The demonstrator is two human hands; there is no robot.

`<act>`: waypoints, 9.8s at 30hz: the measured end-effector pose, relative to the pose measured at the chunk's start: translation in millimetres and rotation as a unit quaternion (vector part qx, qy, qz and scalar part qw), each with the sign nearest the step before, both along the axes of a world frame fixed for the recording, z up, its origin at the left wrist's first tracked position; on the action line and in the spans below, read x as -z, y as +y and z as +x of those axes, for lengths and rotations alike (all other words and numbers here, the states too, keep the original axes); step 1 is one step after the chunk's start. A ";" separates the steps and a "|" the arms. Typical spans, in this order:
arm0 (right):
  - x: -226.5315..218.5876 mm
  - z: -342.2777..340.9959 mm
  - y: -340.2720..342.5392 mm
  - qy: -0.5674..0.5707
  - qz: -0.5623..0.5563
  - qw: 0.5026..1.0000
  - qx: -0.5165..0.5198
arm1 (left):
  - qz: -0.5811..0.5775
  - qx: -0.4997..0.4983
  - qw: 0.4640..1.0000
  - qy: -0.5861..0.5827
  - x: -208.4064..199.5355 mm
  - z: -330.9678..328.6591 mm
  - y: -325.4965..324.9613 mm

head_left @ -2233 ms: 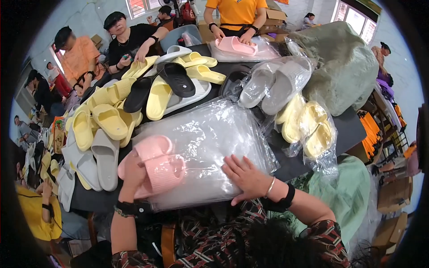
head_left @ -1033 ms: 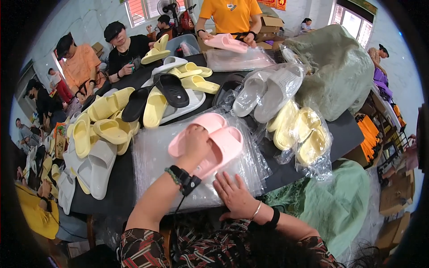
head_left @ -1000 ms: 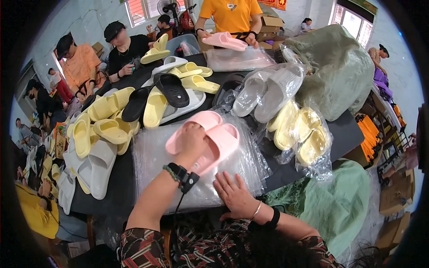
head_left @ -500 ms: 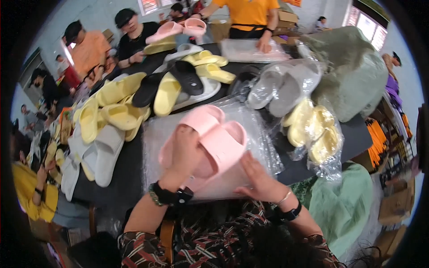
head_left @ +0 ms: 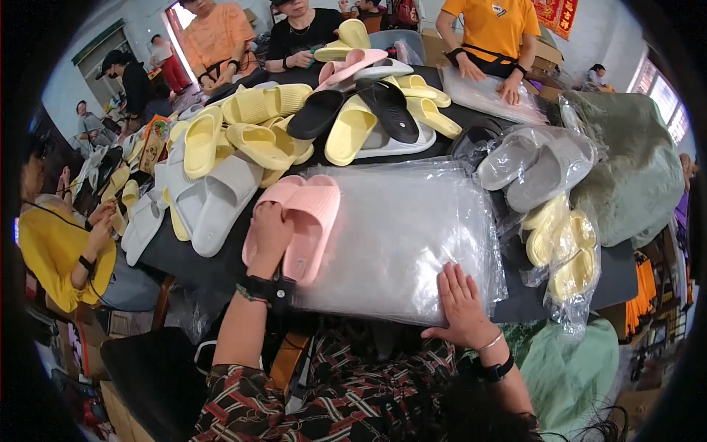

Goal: The recorder is sorting and packing various pairs of slides/sandals into plastic bags.

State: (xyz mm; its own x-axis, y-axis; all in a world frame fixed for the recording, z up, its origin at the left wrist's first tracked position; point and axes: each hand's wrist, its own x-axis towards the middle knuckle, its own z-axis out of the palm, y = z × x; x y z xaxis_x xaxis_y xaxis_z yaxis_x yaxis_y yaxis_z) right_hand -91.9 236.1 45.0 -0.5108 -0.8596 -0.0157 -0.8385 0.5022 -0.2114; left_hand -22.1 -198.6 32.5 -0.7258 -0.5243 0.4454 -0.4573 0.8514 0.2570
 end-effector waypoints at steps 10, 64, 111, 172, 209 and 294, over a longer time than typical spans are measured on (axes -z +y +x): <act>-0.6 -1.2 -4.2 -0.004 0.031 1.000 0.000 | -0.006 0.110 0.992 0.064 -71.1 21.8 24.1; -121.5 -139.5 66.0 0.103 -0.367 0.887 0.262 | -0.025 0.193 0.979 -0.051 -57.5 31.5 174.6; -104.7 -85.8 -47.8 -0.582 -0.589 0.517 0.217 | 0.908 0.191 0.296 0.226 -66.9 32.9 129.9; -69.1 -89.9 45.3 -0.400 -0.066 0.899 0.166 | 0.641 0.129 0.754 0.063 -68.2 92.8 69.8; -75.6 -120.1 13.8 -0.032 -0.119 0.990 -0.062 | 0.669 0.146 0.728 -0.020 -70.7 62.7 73.0; 9.4 -47.4 1.6 -0.109 -0.084 0.990 -0.031 | -0.105 0.279 0.938 0.179 -188.1 -17.7 121.9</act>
State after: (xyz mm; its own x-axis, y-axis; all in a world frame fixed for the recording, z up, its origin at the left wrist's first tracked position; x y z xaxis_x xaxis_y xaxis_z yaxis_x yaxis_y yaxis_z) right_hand -139.3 237.7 35.6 -0.4575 -0.8888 0.0253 -0.7920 0.3943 -0.4661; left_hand -39.8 -76.7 220.6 -0.6457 0.0191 0.7633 0.1572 0.9816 0.1084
